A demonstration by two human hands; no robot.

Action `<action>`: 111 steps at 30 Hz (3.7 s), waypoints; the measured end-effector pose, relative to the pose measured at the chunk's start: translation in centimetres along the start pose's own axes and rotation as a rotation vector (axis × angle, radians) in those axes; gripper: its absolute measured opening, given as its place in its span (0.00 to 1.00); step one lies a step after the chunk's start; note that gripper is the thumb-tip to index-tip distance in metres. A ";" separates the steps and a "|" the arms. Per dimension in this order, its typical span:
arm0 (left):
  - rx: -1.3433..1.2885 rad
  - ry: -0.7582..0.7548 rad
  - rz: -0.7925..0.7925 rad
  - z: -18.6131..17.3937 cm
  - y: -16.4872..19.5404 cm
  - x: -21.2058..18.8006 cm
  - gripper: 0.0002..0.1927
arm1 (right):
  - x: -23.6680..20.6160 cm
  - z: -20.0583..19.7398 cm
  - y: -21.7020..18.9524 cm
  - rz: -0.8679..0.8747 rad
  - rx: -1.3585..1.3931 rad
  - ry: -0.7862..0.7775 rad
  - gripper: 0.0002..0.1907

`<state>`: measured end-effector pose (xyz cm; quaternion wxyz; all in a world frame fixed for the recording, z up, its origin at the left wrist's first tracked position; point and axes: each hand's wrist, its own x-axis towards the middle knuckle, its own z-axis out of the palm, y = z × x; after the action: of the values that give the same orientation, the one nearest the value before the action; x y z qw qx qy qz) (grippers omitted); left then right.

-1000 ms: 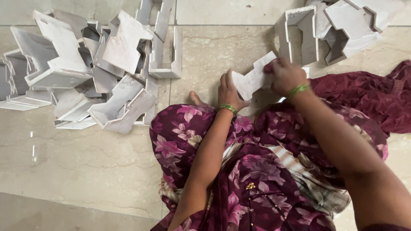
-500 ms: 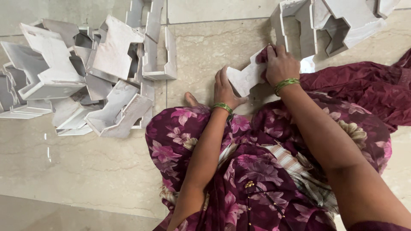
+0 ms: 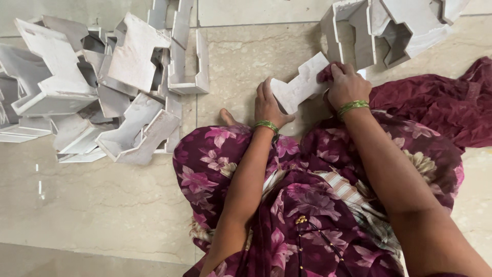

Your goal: The person sits on the tiled floor and wipes white foam pieces one at a time with a maroon cloth, turning each piece to clean its surfaces and setting it aside with the growing pile of cleaned pieces.

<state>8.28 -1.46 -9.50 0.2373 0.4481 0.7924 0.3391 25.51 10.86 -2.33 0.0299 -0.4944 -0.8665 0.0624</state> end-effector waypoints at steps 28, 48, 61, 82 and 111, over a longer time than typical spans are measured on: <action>-0.262 -0.023 0.004 -1.2 2.2 1.0 0.57 | 2.4 2.0 -10.7 -0.324 0.074 -0.037 0.12; 0.061 -0.100 -0.216 -0.9 0.6 1.2 0.55 | 0.0 2.6 -8.4 -0.392 0.211 -0.095 0.14; -0.013 -0.006 -0.120 -0.6 0.2 0.9 0.60 | 1.2 1.5 -11.7 -0.350 0.104 0.048 0.11; 0.235 -0.158 -0.163 -3.1 1.6 0.1 0.74 | 2.6 -0.6 -4.3 0.008 0.132 -0.055 0.10; 0.239 -0.056 -0.208 -2.4 0.7 0.6 0.72 | -1.1 0.4 -2.5 -0.130 0.126 0.123 0.12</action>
<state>6.79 -1.49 -7.47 0.2382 0.3978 0.8623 0.2033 23.89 8.59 -2.41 0.1180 -0.4373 -0.8876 0.0844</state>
